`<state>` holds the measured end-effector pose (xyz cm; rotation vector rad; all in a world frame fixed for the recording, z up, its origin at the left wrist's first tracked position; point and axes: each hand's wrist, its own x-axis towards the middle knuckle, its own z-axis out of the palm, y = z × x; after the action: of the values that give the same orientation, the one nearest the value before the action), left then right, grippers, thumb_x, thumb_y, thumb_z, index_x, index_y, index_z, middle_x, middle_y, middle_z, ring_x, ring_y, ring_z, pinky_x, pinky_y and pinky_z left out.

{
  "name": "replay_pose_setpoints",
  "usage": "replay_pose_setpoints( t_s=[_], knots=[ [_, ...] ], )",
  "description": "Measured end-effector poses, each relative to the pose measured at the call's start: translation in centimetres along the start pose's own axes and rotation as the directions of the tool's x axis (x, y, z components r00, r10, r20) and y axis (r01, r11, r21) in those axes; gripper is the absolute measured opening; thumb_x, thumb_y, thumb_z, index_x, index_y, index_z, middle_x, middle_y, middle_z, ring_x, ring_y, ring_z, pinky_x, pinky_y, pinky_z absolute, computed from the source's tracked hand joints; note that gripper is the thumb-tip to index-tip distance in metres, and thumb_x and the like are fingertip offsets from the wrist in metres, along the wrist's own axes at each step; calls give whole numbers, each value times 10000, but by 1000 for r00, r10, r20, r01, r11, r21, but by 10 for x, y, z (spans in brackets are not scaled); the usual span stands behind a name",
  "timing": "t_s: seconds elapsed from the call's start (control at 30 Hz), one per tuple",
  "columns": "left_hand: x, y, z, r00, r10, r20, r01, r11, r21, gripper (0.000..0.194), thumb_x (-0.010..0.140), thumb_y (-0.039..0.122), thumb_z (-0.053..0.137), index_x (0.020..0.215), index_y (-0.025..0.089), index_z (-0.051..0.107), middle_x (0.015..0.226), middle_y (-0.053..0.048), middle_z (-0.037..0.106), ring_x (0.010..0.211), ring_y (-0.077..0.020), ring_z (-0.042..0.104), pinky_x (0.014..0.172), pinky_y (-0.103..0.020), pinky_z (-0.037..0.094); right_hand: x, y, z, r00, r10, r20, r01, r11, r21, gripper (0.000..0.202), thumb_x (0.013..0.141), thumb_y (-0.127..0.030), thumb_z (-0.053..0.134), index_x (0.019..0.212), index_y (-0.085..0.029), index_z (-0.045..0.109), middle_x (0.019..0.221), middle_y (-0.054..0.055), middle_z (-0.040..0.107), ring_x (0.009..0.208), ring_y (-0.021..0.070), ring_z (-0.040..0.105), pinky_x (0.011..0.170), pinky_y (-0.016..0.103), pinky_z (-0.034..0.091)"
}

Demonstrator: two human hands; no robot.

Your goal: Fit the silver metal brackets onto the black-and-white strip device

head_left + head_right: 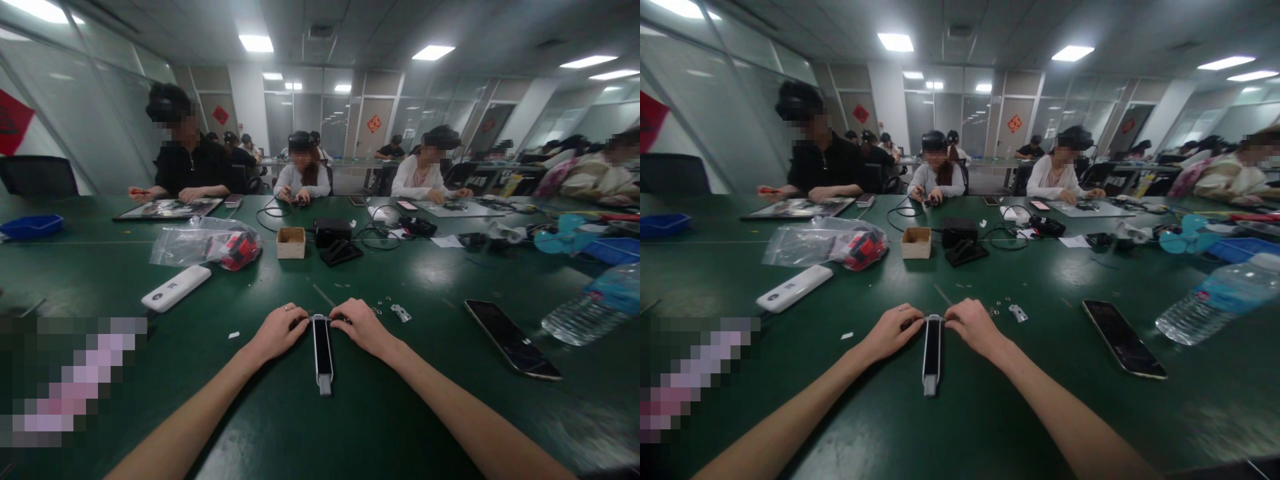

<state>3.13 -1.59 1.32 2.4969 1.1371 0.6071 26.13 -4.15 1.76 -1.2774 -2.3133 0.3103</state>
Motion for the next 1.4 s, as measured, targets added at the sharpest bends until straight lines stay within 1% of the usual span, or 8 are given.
replay_pose_setpoints(
  t_s=[0.3, 0.57, 0.8, 1.07, 1.23, 1.4],
  knots=[
    [0, 2, -2, 1000, -13, 11, 13, 1000, -18, 249, 912, 316, 444, 904, 181, 653, 841, -45, 600, 748, -158, 564, 686, -258, 441, 1, -3, -2, 999, 36, 4, -36, 999, 3, 107, 861, -263, 597, 926, -193, 644, 919, 20, 679, 832, 157, 583, 764, 316, 417],
    [0, -3, 2, 1000, 0, 3, 0, 1000, -22, 233, 909, 298, 453, 913, 176, 651, 853, -46, 605, 768, -155, 566, 701, -253, 441, 0, -2, 0, 996, 81, -24, -80, 996, 33, 80, 832, -245, 632, 885, -186, 644, 883, 16, 672, 816, 162, 569, 750, 313, 414],
    [0, -2, 1, 1000, -7, 10, 7, 1000, -12, 252, 910, 312, 443, 907, 176, 655, 846, -50, 607, 760, -159, 564, 688, -257, 444, -1, -1, 0, 999, 49, -1, -49, 998, 37, 92, 871, -255, 583, 915, -199, 641, 906, 16, 668, 818, 154, 569, 760, 316, 413],
    [0, -1, -1, 1000, -3, 13, 3, 1000, -20, 249, 906, 314, 454, 903, 175, 660, 853, -55, 612, 778, -164, 568, 708, -265, 450, 0, -6, -1, 998, 65, -21, -65, 998, 14, 74, 841, -242, 624, 896, -197, 643, 868, 8, 671, 767, 148, 565, 741, 310, 407],
    [-1, 0, -2, 1000, -4, 20, 5, 1000, -22, 236, 906, 293, 456, 909, 170, 658, 861, -54, 614, 781, -161, 573, 718, -264, 452, 2, -10, -2, 998, 51, -24, -50, 999, 19, 73, 840, -233, 625, 899, -195, 643, 890, 11, 681, 795, 159, 568, 752, 318, 401],
    [-1, -2, 0, 1000, 4, 17, -4, 1000, -31, 231, 907, 288, 459, 909, 170, 658, 875, -57, 618, 797, -162, 575, 731, -266, 453, 4, -13, -2, 999, 23, -27, -24, 1000, -13, 75, 837, -233, 630, 901, -194, 639, 912, 16, 684, 835, 166, 569, 760, 316, 396]
  ],
)
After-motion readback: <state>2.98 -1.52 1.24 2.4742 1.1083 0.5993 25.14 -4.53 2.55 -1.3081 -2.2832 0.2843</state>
